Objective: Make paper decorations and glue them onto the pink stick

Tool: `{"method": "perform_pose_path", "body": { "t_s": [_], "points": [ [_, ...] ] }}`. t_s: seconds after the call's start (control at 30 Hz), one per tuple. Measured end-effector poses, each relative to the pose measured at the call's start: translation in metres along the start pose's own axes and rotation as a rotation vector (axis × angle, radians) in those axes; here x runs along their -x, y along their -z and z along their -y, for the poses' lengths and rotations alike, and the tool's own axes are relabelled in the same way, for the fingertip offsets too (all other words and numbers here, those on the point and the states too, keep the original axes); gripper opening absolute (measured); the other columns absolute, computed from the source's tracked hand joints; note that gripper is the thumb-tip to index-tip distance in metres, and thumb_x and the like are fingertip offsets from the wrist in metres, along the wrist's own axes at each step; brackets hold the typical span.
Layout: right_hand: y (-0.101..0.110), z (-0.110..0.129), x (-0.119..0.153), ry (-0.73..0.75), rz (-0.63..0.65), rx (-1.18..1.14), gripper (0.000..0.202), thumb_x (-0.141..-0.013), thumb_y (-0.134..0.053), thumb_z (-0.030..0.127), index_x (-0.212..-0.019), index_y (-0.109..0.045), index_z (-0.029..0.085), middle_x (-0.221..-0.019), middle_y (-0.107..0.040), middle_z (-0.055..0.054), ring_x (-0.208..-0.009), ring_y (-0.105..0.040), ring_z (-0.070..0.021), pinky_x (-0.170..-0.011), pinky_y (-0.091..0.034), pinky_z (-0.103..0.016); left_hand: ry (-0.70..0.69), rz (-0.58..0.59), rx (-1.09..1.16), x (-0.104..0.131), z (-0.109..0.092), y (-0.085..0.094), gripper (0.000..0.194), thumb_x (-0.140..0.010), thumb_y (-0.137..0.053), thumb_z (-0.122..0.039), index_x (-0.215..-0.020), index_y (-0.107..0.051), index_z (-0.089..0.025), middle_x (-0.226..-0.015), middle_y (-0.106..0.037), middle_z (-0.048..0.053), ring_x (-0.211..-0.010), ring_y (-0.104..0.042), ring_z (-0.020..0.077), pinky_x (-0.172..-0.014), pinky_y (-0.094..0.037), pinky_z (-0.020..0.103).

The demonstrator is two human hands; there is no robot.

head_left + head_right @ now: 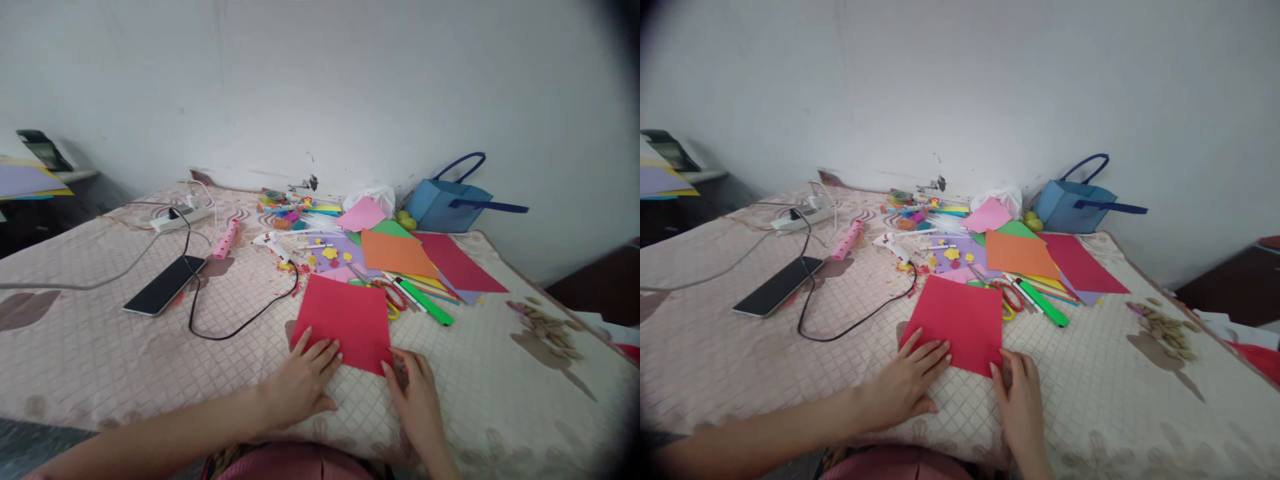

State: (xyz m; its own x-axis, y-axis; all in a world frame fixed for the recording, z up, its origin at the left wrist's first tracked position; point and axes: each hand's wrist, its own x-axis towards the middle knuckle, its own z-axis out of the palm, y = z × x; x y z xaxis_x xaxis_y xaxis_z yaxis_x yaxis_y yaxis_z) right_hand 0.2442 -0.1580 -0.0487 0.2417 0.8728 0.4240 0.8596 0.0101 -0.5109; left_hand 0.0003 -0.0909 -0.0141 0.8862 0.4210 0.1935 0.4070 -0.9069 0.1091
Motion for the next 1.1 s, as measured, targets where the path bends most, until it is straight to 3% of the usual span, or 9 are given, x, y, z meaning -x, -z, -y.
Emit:
{"method": "perform_pose_path", "body": {
  "t_s": [0.53,0.77,1.1],
  "points": [
    [0.002,0.005,-0.001,-0.005,-0.002,0.02,0.031,-0.083,-0.052,0.04,-0.103,-0.052,0.017,-0.093,-0.054,-0.01,-0.09,-0.051,-0.0248,-0.079,-0.044,-0.042,0.055,0.019,0.045,0.001,-0.009,-0.006,0.071,-0.086,-0.033,-0.058,-0.141,-0.024,-0.015,-0.146,-0.028,0.014,-0.134,-0.025,0.0267,-0.11,-0.012,0.044],
    [0.003,0.006,0.0,-0.011,-0.002,0.019,0.031,-0.084,-0.05,0.039,-0.105,-0.052,0.016,-0.095,-0.054,-0.011,-0.091,-0.052,-0.0245,-0.08,-0.044,-0.041,0.058,0.03,0.064,0.003,-0.012,-0.007,0.065,-0.085,-0.037,-0.058,-0.136,-0.034,-0.018,-0.148,-0.021,0.015,-0.136,-0.019,0.0288,-0.11,-0.013,0.046],
    [0.007,0.013,0.003,-0.035,-0.063,-0.062,0.028,-0.085,-0.048,0.036,-0.105,-0.052,0.016,-0.096,-0.053,-0.01,-0.086,-0.052,-0.0212,-0.074,-0.048,-0.038,0.09,0.034,0.074,0.003,-0.013,-0.008,0.065,-0.084,-0.036,-0.06,-0.136,-0.033,-0.02,-0.149,-0.019,0.012,-0.137,-0.018,0.027,-0.11,-0.011,0.044]
  ]
}}
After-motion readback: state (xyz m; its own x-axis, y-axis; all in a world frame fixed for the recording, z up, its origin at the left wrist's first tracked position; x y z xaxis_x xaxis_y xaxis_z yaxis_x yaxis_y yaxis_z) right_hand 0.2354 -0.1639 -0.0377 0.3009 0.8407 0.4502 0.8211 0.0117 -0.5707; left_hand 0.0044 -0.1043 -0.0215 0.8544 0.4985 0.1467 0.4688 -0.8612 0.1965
